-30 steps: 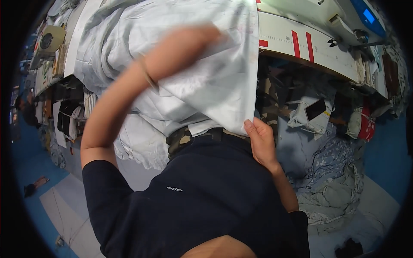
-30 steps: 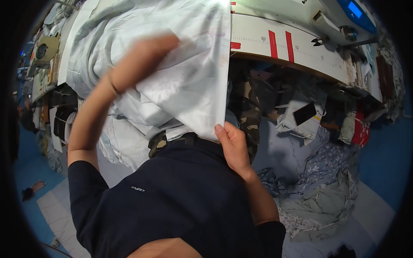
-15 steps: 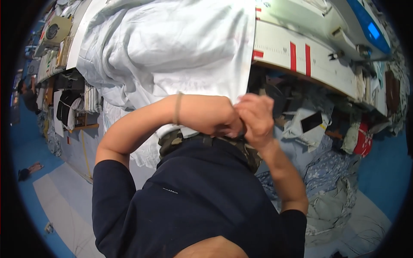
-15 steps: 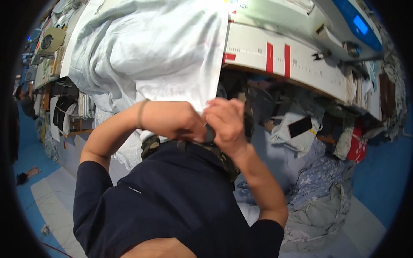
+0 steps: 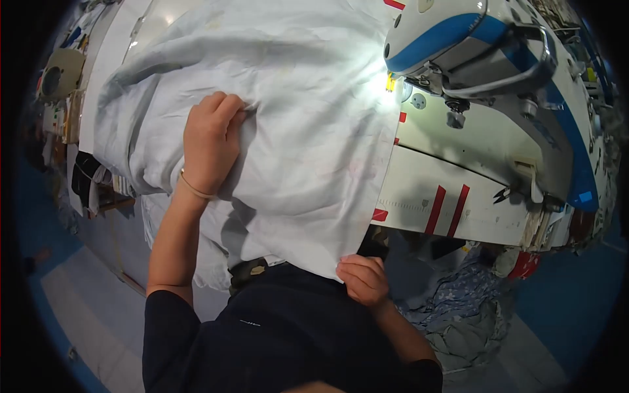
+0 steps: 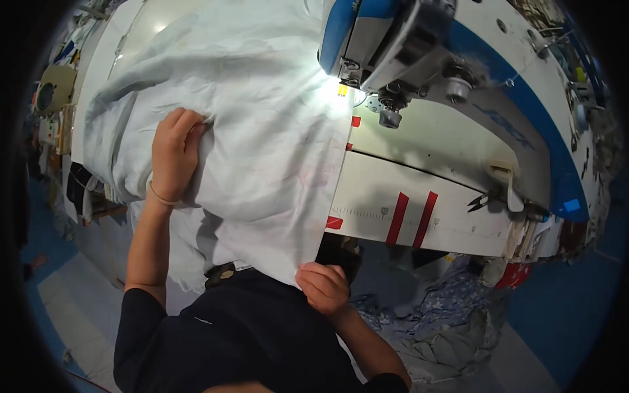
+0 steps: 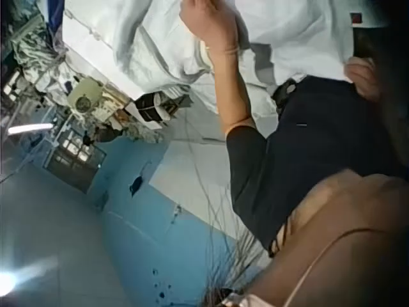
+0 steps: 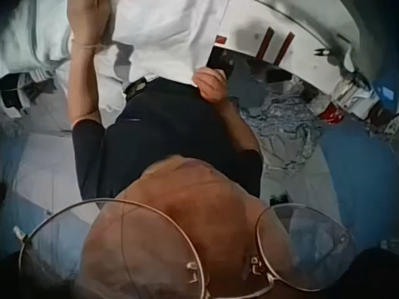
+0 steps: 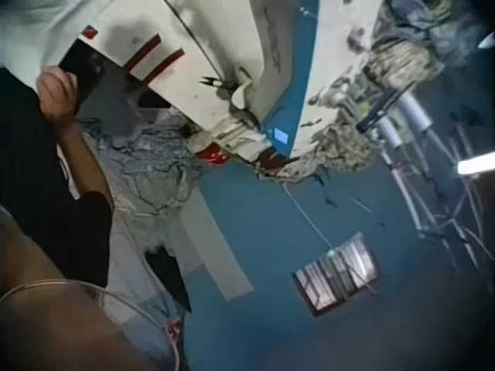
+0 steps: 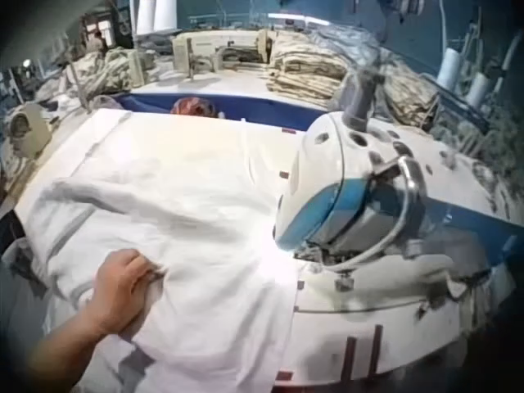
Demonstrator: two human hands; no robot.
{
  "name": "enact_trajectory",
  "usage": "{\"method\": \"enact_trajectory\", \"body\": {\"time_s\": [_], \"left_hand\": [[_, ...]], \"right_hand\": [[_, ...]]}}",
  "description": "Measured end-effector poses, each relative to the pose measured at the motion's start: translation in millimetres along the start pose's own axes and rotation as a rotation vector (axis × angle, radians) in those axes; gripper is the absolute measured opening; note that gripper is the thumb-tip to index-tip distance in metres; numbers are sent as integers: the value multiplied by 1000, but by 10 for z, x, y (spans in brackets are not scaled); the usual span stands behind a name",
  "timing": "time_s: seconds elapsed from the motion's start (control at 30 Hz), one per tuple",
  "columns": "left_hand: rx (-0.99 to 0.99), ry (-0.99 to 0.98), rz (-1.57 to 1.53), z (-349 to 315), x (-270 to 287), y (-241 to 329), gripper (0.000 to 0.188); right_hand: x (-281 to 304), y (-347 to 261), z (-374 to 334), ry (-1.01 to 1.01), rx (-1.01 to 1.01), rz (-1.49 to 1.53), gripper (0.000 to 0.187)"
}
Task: Sewing the edges of white fabric to create pillowcases using an industrial sewing machine.
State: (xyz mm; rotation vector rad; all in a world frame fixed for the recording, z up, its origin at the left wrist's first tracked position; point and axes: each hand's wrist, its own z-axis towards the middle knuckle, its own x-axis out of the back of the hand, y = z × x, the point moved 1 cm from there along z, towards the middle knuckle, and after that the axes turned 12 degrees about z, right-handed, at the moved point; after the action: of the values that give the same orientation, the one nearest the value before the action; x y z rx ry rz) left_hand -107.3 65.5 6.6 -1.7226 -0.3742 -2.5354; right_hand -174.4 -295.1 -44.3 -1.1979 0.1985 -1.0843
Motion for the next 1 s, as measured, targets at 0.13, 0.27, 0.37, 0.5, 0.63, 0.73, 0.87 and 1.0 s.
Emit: {"method": "enact_trajectory", "body": {"time_s": [0.13,0.27,0.37,0.5,0.63,0.73,0.87,1.0], "left_hand": [[3,-48,-31,319,-93,-74,11],[-32,-16,-59,606,-236,-163,7],[-44,1,-88,754,-335,-269,6],[-79,41,-179,884,-453,-397,6],[-112,15,-221,885,-435,-546,8],[-123,108,-320,759,-119,-226,16],[-494,-494,-1054,-71,606,565,14],[-591,-562,-1500,-985,314,1678,25]], "right_hand": [[117,0,364,-47,27,4,20],[207,33,654,-77,30,-26,24],[232,104,816,-80,80,-57,25],[253,132,995,-66,91,-60,24],[264,131,1073,-76,0,-182,26],[310,-34,1158,-52,-88,-209,32],[445,-153,1454,56,-170,153,21],[458,-405,2161,84,-232,337,7]]}}
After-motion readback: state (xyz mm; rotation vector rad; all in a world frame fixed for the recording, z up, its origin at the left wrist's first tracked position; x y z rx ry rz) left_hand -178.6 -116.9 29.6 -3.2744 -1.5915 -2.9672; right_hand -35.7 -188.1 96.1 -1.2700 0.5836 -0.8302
